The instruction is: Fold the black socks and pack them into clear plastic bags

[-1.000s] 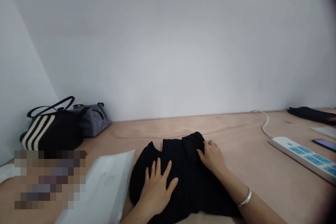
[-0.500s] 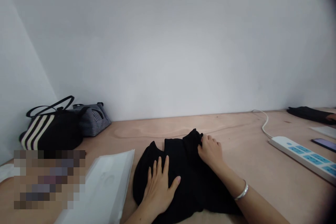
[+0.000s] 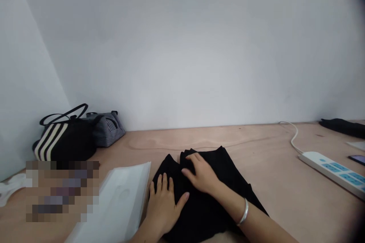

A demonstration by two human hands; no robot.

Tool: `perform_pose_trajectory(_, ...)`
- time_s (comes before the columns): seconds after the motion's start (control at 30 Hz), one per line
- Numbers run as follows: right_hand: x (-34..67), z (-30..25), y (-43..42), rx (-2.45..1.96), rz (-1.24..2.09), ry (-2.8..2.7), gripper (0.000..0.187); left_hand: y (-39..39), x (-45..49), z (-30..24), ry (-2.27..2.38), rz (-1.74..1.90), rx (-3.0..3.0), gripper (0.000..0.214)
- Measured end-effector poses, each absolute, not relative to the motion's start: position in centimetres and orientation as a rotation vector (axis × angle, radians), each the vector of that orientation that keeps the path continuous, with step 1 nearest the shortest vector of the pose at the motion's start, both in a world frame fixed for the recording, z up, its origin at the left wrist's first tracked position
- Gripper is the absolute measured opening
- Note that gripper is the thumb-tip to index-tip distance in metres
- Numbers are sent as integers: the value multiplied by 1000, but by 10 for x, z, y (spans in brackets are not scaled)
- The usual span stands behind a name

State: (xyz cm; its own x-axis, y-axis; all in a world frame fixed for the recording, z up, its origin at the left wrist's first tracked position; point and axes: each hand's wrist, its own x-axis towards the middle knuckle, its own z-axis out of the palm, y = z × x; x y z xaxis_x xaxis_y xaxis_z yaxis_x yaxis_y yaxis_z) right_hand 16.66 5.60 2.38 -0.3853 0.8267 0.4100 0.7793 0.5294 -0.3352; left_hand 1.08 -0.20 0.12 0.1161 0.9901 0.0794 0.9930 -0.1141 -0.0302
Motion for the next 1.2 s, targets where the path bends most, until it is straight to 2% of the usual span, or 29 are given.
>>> perform_pose_trajectory(0.03, 179, 22, 61, -1339, 64, -2217, 34, -2, 11, 2, -2043, -58, -2288, 84)
perform_pose_trajectory(0.23, 262, 2, 92, -1385, 86, -2427, 40, -2, 13, 5, -2085, 12, -2293, 86)
perform_pose_trajectory(0.43, 286, 3, 93, -1392, 72, -2532, 37, -1, 11, 8, -2123, 49, -2302, 86)
perform_pose_trajectory(0.53, 285, 16, 79, -1316, 108, -2578, 40, -1, 15, 19, -1966, -67, -2370, 71)
perform_pose_trajectory(0.7, 288, 19, 58, -1263, 139, -2658, 58, 12, 50, 30, -1308, -214, -2756, 48)
perform_pose_trajectory(0.77, 287, 13, 55, -1305, 138, -2672, 65, 22, 69, 26, -1241, -193, -2796, 44)
perform_pose_trajectory(0.9, 285, 6, 57, -1462, 179, -2630, 73, 38, 88, 20, -1408, -137, -2725, 48)
perform_pose_trajectory(1.07, 283, 11, 57, -1589, -22, -2589, 62, 29, 45, 31, -1636, -185, -2533, 60)
perform_pose_trajectory(1.2, 283, 13, 50, -1561, -12, -2620, 61, 8, 0, 41, -2002, 96, -2312, 69)
